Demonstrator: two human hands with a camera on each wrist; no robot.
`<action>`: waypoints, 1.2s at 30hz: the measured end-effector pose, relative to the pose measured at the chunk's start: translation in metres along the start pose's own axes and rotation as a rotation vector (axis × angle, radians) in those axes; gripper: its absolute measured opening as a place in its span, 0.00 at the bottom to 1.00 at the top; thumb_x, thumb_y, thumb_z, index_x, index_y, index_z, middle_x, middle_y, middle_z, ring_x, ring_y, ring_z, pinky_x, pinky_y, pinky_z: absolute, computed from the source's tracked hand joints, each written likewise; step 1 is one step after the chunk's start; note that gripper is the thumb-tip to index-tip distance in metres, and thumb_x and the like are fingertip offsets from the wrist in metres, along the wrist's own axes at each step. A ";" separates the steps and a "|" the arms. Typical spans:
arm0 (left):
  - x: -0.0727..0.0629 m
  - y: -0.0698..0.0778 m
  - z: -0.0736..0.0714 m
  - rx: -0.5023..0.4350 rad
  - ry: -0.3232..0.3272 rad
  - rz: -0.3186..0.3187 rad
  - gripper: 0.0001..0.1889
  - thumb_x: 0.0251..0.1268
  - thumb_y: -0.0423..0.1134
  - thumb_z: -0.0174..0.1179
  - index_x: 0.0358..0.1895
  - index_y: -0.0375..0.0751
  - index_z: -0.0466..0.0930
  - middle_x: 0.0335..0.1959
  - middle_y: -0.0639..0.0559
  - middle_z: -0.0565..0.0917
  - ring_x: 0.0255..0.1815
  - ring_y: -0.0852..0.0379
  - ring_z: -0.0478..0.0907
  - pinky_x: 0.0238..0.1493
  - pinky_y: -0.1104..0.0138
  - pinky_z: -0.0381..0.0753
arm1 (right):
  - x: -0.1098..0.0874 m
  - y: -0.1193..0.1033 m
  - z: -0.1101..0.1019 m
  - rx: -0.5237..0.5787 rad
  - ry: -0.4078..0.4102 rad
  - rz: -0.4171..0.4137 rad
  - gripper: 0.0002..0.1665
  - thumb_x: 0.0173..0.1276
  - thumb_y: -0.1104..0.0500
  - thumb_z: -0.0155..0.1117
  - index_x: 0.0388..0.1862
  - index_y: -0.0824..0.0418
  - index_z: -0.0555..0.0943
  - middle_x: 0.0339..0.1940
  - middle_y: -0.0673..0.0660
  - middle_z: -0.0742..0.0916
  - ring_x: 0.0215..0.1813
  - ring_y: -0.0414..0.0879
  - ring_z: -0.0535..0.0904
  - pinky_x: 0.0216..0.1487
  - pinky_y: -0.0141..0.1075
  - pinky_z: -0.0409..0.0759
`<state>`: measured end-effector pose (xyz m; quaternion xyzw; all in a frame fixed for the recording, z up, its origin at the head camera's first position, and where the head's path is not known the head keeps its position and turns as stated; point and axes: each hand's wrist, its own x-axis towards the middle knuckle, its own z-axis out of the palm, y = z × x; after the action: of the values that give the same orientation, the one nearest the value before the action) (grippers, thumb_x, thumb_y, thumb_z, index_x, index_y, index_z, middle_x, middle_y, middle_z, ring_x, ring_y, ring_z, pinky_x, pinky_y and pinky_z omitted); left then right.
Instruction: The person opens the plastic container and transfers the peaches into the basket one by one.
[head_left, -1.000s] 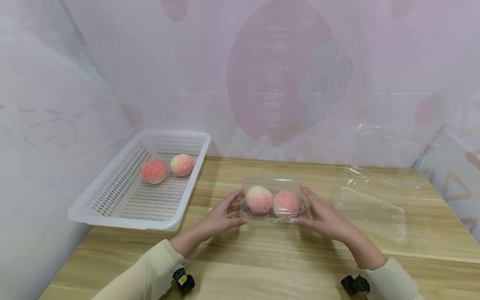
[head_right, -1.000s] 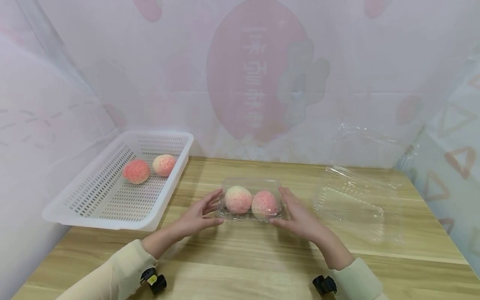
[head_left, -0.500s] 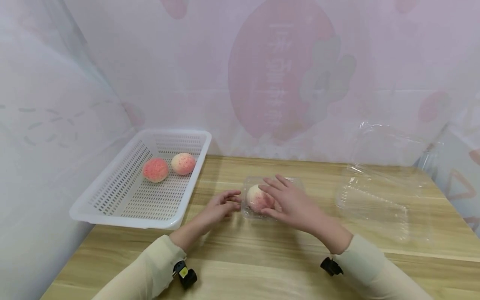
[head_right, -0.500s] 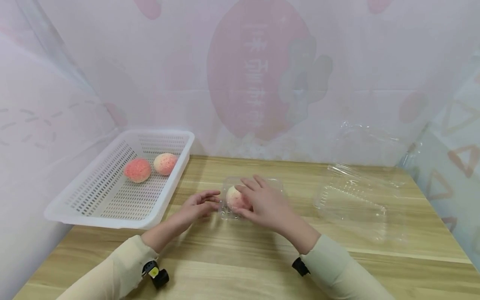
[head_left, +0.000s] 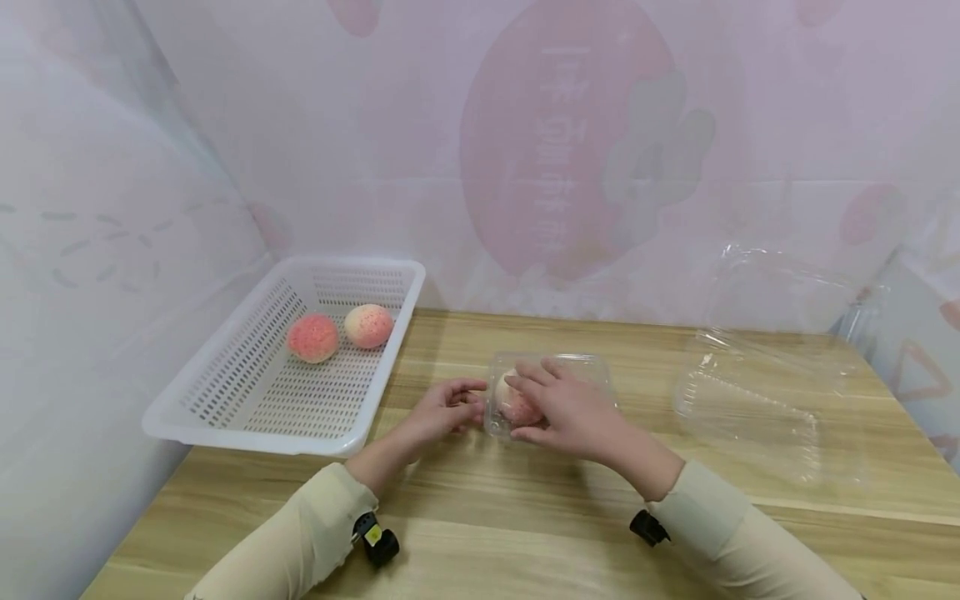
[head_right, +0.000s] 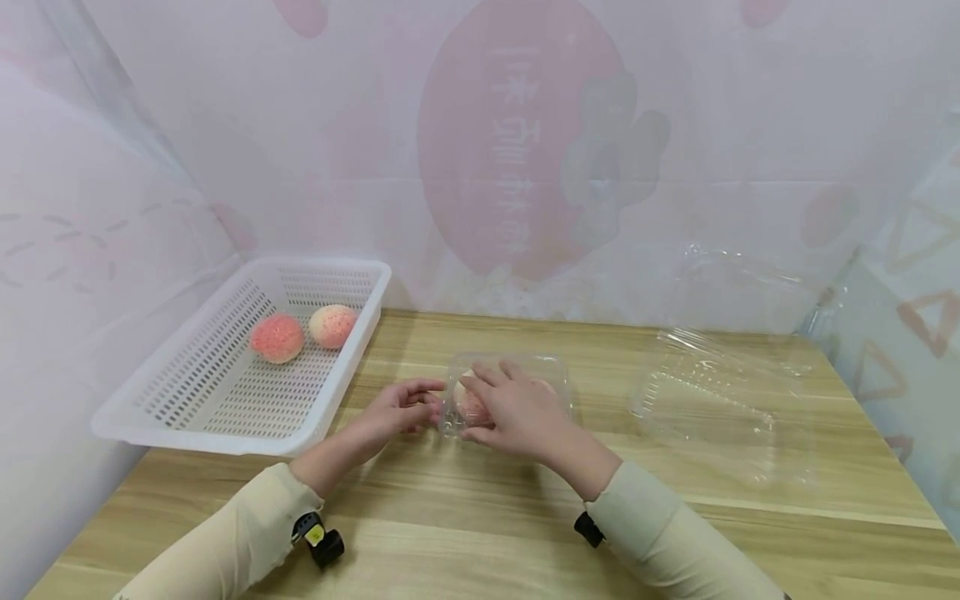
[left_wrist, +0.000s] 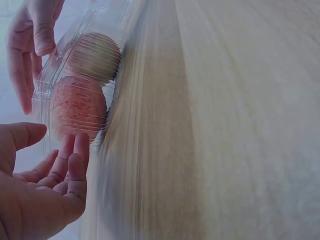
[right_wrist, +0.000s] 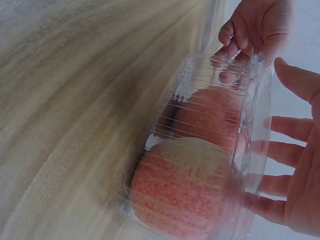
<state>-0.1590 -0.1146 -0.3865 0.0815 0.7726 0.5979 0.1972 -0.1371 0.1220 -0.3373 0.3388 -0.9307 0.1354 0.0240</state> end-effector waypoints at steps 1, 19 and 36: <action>-0.001 0.000 0.000 0.001 -0.011 0.000 0.23 0.73 0.33 0.55 0.68 0.30 0.68 0.45 0.45 0.83 0.37 0.62 0.82 0.35 0.70 0.78 | 0.000 0.000 0.001 -0.011 -0.005 0.002 0.42 0.62 0.38 0.70 0.71 0.56 0.73 0.74 0.59 0.74 0.73 0.69 0.67 0.63 0.61 0.75; -0.013 0.003 0.000 0.017 -0.264 0.006 0.40 0.67 0.34 0.62 0.77 0.40 0.48 0.38 0.52 0.81 0.35 0.55 0.80 0.33 0.66 0.77 | 0.011 -0.007 0.007 -0.597 0.022 -0.275 0.34 0.67 0.37 0.60 0.64 0.57 0.79 0.63 0.56 0.84 0.53 0.53 0.85 0.37 0.38 0.85; -0.005 0.006 0.004 0.001 -0.250 0.059 0.29 0.63 0.25 0.61 0.62 0.32 0.55 0.31 0.55 0.80 0.34 0.60 0.80 0.34 0.71 0.77 | 0.004 -0.006 0.017 -0.899 0.159 -0.531 0.21 0.72 0.57 0.60 0.61 0.61 0.80 0.56 0.59 0.87 0.46 0.54 0.86 0.35 0.33 0.86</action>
<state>-0.1533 -0.1110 -0.3807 0.1781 0.7397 0.5881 0.2742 -0.1356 0.1104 -0.3514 0.5079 -0.7744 -0.2626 0.2710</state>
